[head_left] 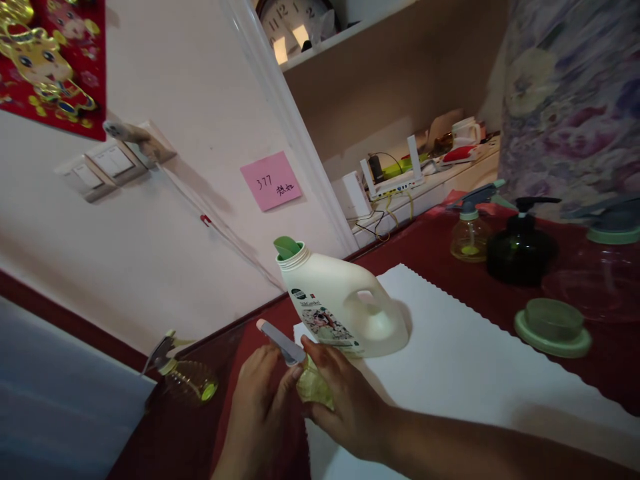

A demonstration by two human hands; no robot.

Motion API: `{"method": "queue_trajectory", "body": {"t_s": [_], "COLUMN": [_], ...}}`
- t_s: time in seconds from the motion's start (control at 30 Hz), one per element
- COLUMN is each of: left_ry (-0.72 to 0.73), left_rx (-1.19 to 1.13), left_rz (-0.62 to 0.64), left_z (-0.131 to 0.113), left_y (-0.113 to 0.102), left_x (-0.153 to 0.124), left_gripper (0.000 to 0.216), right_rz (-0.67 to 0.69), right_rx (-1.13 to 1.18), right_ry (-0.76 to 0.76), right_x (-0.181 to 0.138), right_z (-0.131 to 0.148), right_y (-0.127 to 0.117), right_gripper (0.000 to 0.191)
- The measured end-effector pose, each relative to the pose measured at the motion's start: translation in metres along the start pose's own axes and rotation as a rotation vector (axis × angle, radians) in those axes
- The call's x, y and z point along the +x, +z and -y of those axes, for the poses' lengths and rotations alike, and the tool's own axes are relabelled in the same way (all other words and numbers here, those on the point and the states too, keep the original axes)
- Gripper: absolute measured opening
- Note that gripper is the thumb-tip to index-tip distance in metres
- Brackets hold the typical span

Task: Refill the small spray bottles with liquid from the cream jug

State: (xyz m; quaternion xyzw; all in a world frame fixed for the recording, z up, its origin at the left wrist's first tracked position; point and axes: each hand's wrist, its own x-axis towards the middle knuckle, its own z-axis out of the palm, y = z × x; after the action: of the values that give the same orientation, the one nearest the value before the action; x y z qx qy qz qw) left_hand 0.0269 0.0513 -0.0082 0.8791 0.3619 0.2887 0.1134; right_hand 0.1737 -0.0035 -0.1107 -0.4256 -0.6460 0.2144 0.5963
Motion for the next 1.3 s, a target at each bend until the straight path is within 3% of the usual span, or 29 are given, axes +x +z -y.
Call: {"method": "queue_trajectory", "body": {"t_s": [0.2,0.5,0.67,0.77,0.9,1.1,1.3], "left_ry": [-0.056,-0.051,-0.111,-0.085,-0.008,0.102,0.071], "left_rx": [-0.042,-0.029,-0.18,-0.226,-0.107,0.06,0.039], "left_rz": [-0.058,0.017,0.044,0.008,0.007,0.034,0.041], "left_z": [0.004,-0.004,-0.004,0.001,0.007,0.006,0.004], "left_y": [0.008,-0.003,0.002,0.008,0.01,0.003,0.001], "left_x": [-0.005,0.008,0.004,-0.002,-0.005,-0.001,0.001], "left_gripper": [0.028,0.029,0.032,0.032,0.031,0.03,0.03], "right_rz": [0.008,-0.019,-0.042,-0.041,-0.045,-0.083,-0.071], "right_rx": [0.007,0.009,0.007,0.006,0.01,0.048,0.06], "right_ry": [0.005,-0.01,-0.026,-0.029,-0.036,-0.039,-0.011], "right_x": [0.001,0.001,0.001,0.0,0.0,0.0,0.005], "right_z": [0.002,0.003,0.005,0.005,0.004,0.005,0.011], "right_y": [-0.001,0.0,-0.001,0.0,0.0,-0.003,-0.006], "right_gripper": [0.093,0.096,0.094,0.093,0.093,0.068,0.059]}}
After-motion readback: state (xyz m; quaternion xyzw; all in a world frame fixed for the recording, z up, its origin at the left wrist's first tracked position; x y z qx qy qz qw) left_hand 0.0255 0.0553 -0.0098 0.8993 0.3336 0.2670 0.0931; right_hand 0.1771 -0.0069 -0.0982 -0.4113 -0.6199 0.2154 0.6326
